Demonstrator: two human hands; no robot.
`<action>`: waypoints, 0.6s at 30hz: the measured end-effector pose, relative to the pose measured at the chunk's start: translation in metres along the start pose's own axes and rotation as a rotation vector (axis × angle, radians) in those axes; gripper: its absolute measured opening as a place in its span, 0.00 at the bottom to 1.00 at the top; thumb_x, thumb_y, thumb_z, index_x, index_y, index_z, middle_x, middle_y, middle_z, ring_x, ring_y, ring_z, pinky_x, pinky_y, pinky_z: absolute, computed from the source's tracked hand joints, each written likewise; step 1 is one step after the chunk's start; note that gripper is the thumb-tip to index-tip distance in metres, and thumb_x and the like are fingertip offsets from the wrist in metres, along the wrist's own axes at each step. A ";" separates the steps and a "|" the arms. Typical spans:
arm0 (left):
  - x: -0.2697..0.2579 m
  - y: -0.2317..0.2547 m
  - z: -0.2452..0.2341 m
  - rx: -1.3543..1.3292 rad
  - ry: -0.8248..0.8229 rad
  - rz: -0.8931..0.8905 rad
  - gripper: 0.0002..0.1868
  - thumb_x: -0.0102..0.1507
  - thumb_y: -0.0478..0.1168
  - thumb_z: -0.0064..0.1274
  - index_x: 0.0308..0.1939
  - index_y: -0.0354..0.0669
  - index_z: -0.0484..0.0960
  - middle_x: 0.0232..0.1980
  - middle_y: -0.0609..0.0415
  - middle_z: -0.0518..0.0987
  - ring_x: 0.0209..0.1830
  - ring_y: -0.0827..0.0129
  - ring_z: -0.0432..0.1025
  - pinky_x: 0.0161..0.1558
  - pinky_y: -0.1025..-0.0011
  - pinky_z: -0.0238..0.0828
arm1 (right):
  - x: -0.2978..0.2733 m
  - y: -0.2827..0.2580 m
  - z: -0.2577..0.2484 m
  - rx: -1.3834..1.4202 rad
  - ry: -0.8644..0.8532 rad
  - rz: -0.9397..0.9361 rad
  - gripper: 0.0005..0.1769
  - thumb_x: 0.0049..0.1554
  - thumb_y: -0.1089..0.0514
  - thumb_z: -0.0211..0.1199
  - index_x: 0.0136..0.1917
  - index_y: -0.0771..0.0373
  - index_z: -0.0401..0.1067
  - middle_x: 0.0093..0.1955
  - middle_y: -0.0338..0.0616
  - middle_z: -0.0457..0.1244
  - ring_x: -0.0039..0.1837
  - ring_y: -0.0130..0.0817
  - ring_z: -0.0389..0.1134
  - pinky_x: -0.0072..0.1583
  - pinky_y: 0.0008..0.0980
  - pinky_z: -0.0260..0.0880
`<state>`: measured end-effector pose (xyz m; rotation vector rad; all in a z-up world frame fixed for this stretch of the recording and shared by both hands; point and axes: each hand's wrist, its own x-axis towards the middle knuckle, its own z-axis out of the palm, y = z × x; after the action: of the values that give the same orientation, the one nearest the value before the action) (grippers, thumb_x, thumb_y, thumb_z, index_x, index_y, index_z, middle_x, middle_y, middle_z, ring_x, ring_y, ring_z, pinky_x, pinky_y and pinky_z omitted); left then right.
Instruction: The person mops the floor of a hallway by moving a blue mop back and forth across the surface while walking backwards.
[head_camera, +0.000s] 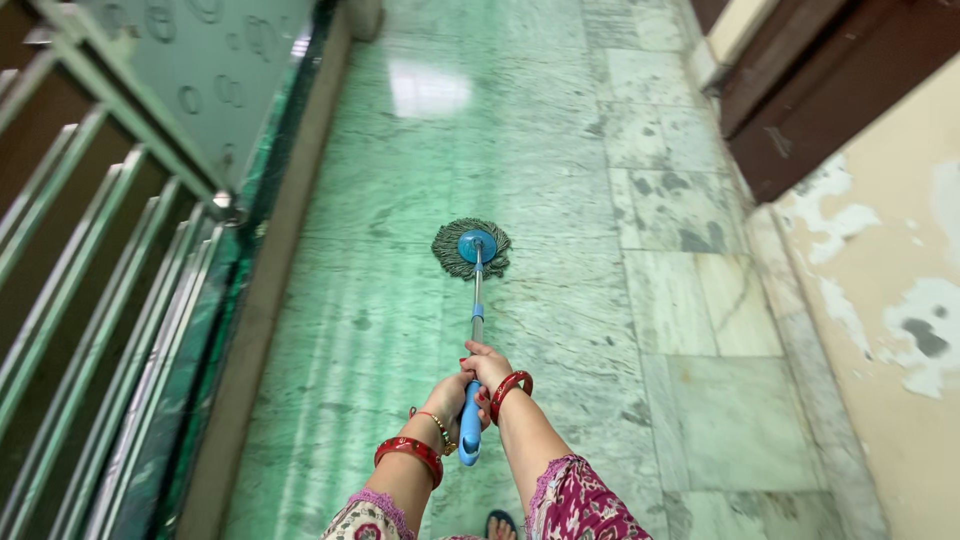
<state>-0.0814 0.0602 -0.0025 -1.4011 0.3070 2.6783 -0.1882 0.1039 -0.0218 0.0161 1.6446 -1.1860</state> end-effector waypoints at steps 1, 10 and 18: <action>0.009 -0.010 0.016 0.033 0.009 -0.029 0.24 0.72 0.54 0.34 0.27 0.46 0.68 0.19 0.63 0.67 0.14 0.75 0.61 0.17 0.74 0.59 | -0.002 0.001 -0.021 0.034 0.020 -0.004 0.35 0.53 0.63 0.59 0.74 0.48 0.68 0.46 0.43 0.68 0.25 0.22 0.50 0.26 0.25 0.53; 0.068 -0.085 0.117 0.227 0.003 -0.162 0.22 0.72 0.53 0.38 0.29 0.45 0.69 0.21 0.61 0.70 0.14 0.76 0.63 0.17 0.74 0.60 | 0.020 0.048 -0.177 0.226 0.220 -0.046 0.34 0.53 0.61 0.61 0.73 0.50 0.70 0.48 0.41 0.70 0.26 0.23 0.52 0.28 0.26 0.54; 0.120 -0.104 0.175 0.297 -0.115 -0.166 0.24 0.71 0.57 0.38 0.27 0.45 0.67 0.20 0.61 0.70 0.12 0.75 0.64 0.15 0.77 0.63 | 0.003 0.021 -0.248 0.263 0.260 -0.168 0.13 0.53 0.56 0.60 0.52 0.59 0.72 0.34 0.36 0.64 0.24 0.24 0.54 0.24 0.25 0.51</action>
<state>-0.2706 0.2004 -0.0176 -1.1294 0.5274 2.4452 -0.3573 0.2845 -0.0508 0.2095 1.7265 -1.5777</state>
